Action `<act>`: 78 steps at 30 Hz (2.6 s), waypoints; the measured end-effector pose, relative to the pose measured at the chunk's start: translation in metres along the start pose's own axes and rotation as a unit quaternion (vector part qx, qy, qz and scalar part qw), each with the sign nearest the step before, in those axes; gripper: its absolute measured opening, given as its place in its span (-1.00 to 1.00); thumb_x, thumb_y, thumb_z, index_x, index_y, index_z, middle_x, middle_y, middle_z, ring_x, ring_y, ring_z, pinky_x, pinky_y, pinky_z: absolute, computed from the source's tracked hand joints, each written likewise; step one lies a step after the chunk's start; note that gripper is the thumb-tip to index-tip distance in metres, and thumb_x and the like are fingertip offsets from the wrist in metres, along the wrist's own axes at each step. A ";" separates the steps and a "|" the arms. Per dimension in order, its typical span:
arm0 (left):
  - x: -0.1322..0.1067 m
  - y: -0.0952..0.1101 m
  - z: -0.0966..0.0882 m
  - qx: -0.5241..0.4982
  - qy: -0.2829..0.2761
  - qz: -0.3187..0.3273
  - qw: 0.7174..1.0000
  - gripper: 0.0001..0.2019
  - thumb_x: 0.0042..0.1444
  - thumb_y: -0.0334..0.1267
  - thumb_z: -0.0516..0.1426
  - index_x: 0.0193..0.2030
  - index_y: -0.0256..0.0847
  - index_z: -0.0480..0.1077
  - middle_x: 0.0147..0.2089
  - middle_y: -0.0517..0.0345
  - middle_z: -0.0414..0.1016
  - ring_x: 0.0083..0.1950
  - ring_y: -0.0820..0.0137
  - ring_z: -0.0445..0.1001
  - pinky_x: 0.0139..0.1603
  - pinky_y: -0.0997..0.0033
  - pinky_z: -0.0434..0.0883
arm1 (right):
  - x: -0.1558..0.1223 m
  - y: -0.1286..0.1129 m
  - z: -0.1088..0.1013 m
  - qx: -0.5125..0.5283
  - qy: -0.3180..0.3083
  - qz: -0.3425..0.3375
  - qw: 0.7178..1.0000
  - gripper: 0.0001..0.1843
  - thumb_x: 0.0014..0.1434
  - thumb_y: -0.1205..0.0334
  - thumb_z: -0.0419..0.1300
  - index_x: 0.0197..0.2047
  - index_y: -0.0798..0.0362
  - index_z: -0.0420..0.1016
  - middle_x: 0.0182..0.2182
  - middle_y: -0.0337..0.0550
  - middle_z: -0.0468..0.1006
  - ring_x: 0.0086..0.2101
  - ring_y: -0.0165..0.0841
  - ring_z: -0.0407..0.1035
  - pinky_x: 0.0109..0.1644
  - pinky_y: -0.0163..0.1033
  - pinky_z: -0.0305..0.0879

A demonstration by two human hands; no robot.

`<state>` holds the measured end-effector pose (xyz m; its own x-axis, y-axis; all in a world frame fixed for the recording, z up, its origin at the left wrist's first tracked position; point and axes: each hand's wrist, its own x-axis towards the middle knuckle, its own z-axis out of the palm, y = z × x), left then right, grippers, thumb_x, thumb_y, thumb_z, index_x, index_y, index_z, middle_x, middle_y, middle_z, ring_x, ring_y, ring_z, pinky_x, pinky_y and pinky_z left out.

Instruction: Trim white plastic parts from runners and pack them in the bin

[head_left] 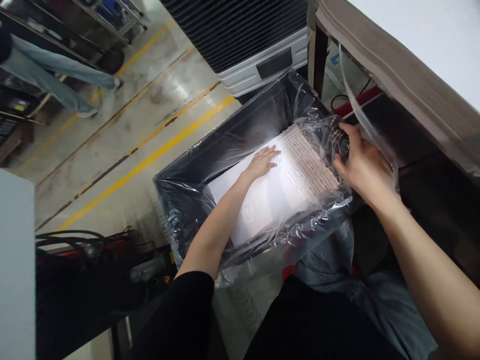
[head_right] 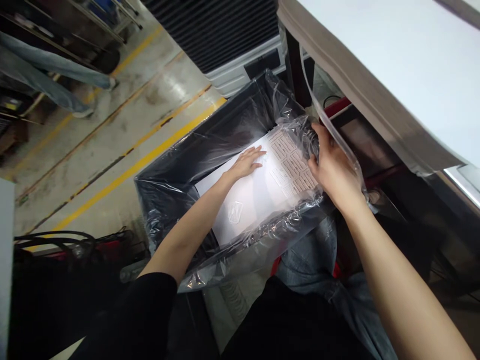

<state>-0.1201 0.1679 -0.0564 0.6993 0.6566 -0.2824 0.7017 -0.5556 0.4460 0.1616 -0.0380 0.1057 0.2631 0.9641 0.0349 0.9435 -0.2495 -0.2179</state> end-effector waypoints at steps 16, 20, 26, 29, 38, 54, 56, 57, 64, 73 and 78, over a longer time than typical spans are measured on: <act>0.003 0.037 0.029 -0.008 0.106 -0.150 0.983 -0.43 0.29 0.02 0.34 0.30 -0.16 0.30 0.35 -0.20 0.28 0.42 -0.05 0.26 0.46 -0.05 0.23 | -0.001 -0.002 -0.002 0.014 -0.030 0.030 0.999 -0.23 0.40 0.19 0.14 0.60 0.02 0.07 -0.05 0.08 0.63 -0.15 -0.01 0.59 -0.04 0.03 0.50; 0.002 0.044 0.031 -0.011 0.111 -0.155 0.982 -0.44 0.30 0.03 0.33 0.29 -0.15 0.30 0.35 -0.19 0.28 0.41 -0.05 0.27 0.46 -0.06 0.24 | 0.000 -0.001 -0.001 0.014 -0.037 0.036 0.999 -0.22 0.40 0.16 0.16 0.61 0.00 0.06 -0.02 0.09 0.63 -0.15 0.01 0.59 -0.05 0.04 0.50; 0.000 0.050 0.030 -0.007 0.111 -0.152 0.982 -0.43 0.31 0.02 0.32 0.31 -0.19 0.31 0.36 -0.22 0.29 0.42 -0.07 0.27 0.44 -0.07 0.26 | 0.001 -0.002 -0.001 0.011 -0.030 0.020 0.999 -0.24 0.40 0.21 0.13 0.60 0.04 0.07 0.03 0.12 0.63 -0.08 -0.02 0.58 -0.03 -0.05 0.47; 0.000 0.053 0.031 -0.001 0.111 -0.150 0.982 -0.45 0.32 0.02 0.32 0.31 -0.16 0.31 0.37 -0.21 0.29 0.42 -0.06 0.27 0.45 -0.07 0.26 | 0.000 -0.004 -0.004 -0.014 -0.042 0.031 0.999 -0.24 0.43 0.16 0.14 0.61 0.01 0.04 -0.01 0.11 0.64 -0.14 -0.01 0.59 -0.11 -0.06 0.45; -0.014 0.058 0.011 0.048 0.056 -0.186 0.980 -0.43 0.44 0.05 0.17 0.42 -0.20 0.22 0.48 -0.21 0.26 0.50 0.08 0.28 0.50 0.13 0.28 | 0.000 -0.003 -0.003 -0.008 -0.035 0.025 0.999 -0.24 0.43 0.17 0.15 0.61 0.04 0.06 -0.03 0.15 0.64 -0.15 0.03 0.60 -0.13 -0.03 0.46; -0.184 0.044 0.029 0.166 -0.164 -0.350 0.907 -0.39 0.27 0.06 0.30 0.28 -0.36 0.38 0.33 -0.28 0.43 0.26 0.06 0.52 0.23 0.08 0.52 | -0.001 -0.001 -0.004 -0.006 -0.010 0.012 1.000 -0.28 0.44 0.10 0.16 0.57 0.06 0.11 -0.05 0.21 0.66 -0.24 0.02 0.60 -0.22 -0.09 0.33; -0.185 0.050 0.033 0.172 -0.145 -0.349 0.910 -0.38 0.27 0.03 0.28 0.29 -0.39 0.35 0.31 -0.33 0.40 0.29 0.01 0.50 0.20 0.13 0.52 | -0.002 -0.002 -0.005 0.000 -0.007 0.007 1.000 -0.28 0.43 0.11 0.15 0.57 0.07 0.12 -0.05 0.22 0.66 -0.23 0.00 0.59 -0.22 -0.10 0.33; -0.184 0.053 0.034 0.173 -0.138 -0.347 0.911 -0.39 0.27 0.03 0.26 0.29 -0.39 0.35 0.30 -0.33 0.40 0.30 0.00 0.49 0.19 0.15 0.52 | -0.001 -0.002 -0.006 0.003 -0.006 0.003 1.000 -0.27 0.43 0.12 0.14 0.57 0.08 0.11 -0.05 0.23 0.66 -0.22 0.00 0.58 -0.21 -0.10 0.33; -0.178 0.063 0.029 0.157 -0.119 -0.329 0.923 -0.46 0.16 0.07 0.27 0.12 -0.29 0.44 0.26 -0.27 0.44 0.34 -0.06 0.45 0.24 0.13 0.48 | 0.001 -0.003 -0.006 -0.005 -0.032 0.040 0.999 -0.26 0.43 0.08 0.13 0.58 0.03 0.11 -0.08 0.19 0.67 -0.26 -0.02 0.55 -0.22 -0.08 0.32; -0.127 0.060 -0.022 0.108 -0.029 -0.334 0.936 -0.41 0.10 0.13 0.29 0.15 -0.16 0.35 0.03 -0.08 0.61 0.11 0.01 0.61 0.08 0.14 0.52 | 0.000 -0.002 -0.001 -0.011 -0.020 0.032 0.999 -0.26 0.42 0.10 0.13 0.59 0.01 0.10 -0.07 0.20 0.66 -0.23 0.03 0.57 -0.20 -0.04 0.37; -0.086 0.046 -0.038 0.094 0.027 -0.271 0.958 -0.47 0.16 -0.03 0.28 0.21 -0.18 0.33 0.10 -0.11 0.60 0.16 0.00 0.56 0.18 0.08 0.50 | 0.000 -0.001 -0.003 0.005 -0.004 0.018 1.000 -0.25 0.38 0.13 0.13 0.58 0.07 0.15 -0.09 0.19 0.65 -0.22 0.01 0.57 -0.19 -0.05 0.38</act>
<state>-0.1527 0.1054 0.0211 0.2217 0.8968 -0.3829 0.9751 -0.2054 0.0834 0.1609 -0.0381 0.1084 0.2950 0.9553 0.0190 0.9313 -0.2830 -0.2295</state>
